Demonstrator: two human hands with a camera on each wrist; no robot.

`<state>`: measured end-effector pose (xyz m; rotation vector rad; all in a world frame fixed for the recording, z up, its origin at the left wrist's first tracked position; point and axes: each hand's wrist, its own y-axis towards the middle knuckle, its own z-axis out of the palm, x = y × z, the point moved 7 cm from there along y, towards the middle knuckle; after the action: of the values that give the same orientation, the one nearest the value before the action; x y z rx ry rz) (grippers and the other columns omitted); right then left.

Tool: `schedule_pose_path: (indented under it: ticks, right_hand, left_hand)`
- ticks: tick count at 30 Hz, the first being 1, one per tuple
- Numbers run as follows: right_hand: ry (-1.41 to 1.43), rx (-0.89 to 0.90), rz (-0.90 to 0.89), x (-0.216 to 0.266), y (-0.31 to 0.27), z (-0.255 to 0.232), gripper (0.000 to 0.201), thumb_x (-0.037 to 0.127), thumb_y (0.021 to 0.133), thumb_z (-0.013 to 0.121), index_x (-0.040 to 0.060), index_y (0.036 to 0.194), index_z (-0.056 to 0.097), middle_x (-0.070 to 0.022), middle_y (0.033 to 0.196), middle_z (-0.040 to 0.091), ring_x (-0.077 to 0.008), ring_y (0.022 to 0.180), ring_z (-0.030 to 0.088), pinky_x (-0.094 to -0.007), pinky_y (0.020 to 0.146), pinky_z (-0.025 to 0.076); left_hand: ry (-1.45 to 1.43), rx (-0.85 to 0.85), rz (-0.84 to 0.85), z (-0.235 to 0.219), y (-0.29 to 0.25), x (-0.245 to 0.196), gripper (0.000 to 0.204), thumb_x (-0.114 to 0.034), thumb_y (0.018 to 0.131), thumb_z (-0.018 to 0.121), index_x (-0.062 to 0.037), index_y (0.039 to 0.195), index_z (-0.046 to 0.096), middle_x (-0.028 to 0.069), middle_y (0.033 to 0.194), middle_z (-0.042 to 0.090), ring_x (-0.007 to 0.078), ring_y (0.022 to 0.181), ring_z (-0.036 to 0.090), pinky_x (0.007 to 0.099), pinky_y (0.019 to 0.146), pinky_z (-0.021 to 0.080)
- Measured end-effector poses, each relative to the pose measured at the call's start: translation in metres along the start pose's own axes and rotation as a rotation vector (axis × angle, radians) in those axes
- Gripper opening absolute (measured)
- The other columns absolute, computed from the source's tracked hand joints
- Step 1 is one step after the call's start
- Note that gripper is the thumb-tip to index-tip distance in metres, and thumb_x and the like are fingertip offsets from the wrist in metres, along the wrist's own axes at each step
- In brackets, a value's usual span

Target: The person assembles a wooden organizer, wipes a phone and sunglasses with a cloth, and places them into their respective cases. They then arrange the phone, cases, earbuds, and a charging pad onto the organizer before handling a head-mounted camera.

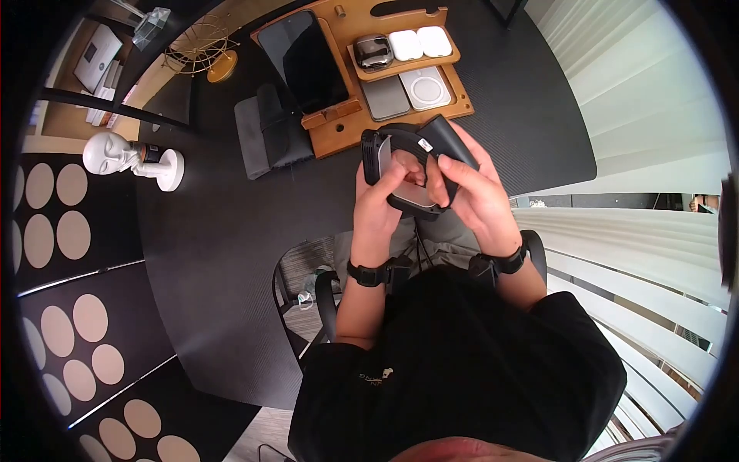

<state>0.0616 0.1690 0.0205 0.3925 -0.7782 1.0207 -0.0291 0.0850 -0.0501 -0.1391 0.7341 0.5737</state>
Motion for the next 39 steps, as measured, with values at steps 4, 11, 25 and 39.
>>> schedule_pose_path:
  ticks: [4,11,25,39]
  right_hand:
    - [0.020,0.061,-0.053,0.013,0.007,-0.001,0.058,0.016,0.097,0.062,-0.0015,0.148,0.039,-0.0085,0.072,0.054,-0.0125,0.053,0.047,-0.0255,0.052,0.037]
    - [0.192,0.037,-0.275,0.050,0.022,-0.019,0.053,0.015,0.101,0.058,0.0052,0.149,0.038,-0.0066,0.076,0.051,-0.0136,0.062,0.046,-0.0285,0.060,0.038]
    - [0.244,0.079,-0.224,0.049,0.018,-0.020,0.064,0.037,0.102,0.051,0.0007,0.152,0.032,-0.0052,0.076,0.052,-0.0112,0.056,0.043,-0.0282,0.056,0.035]
    - [0.118,0.036,-0.307,0.046,0.009,-0.020,0.053,0.038,0.105,0.047,0.0078,0.148,0.039,-0.0038,0.073,0.050,-0.0135,0.055,0.045,-0.0300,0.057,0.037]
  left_hand:
    - [0.022,0.022,0.038,0.025,-0.003,-0.009,0.042,-0.007,0.094,0.064,0.0055,0.133,0.053,0.0153,0.102,0.069,0.0221,0.095,0.068,0.0329,0.087,0.052]
    - [0.310,0.090,-0.073,0.029,-0.004,0.007,0.031,-0.015,0.102,0.059,0.0072,0.122,0.066,0.0100,0.105,0.072,0.0128,0.089,0.068,0.0268,0.080,0.056]
    - [0.670,0.180,-0.030,0.041,-0.009,0.001,0.036,-0.017,0.083,0.081,0.0091,0.103,0.068,-0.0017,0.076,0.059,0.0027,0.072,0.049,0.0212,0.062,0.041]
    - [0.556,0.083,-0.029,0.034,-0.009,0.000,0.032,-0.014,0.084,0.080,0.0083,0.106,0.069,-0.0010,0.081,0.063,0.0038,0.074,0.054,0.0208,0.065,0.044]
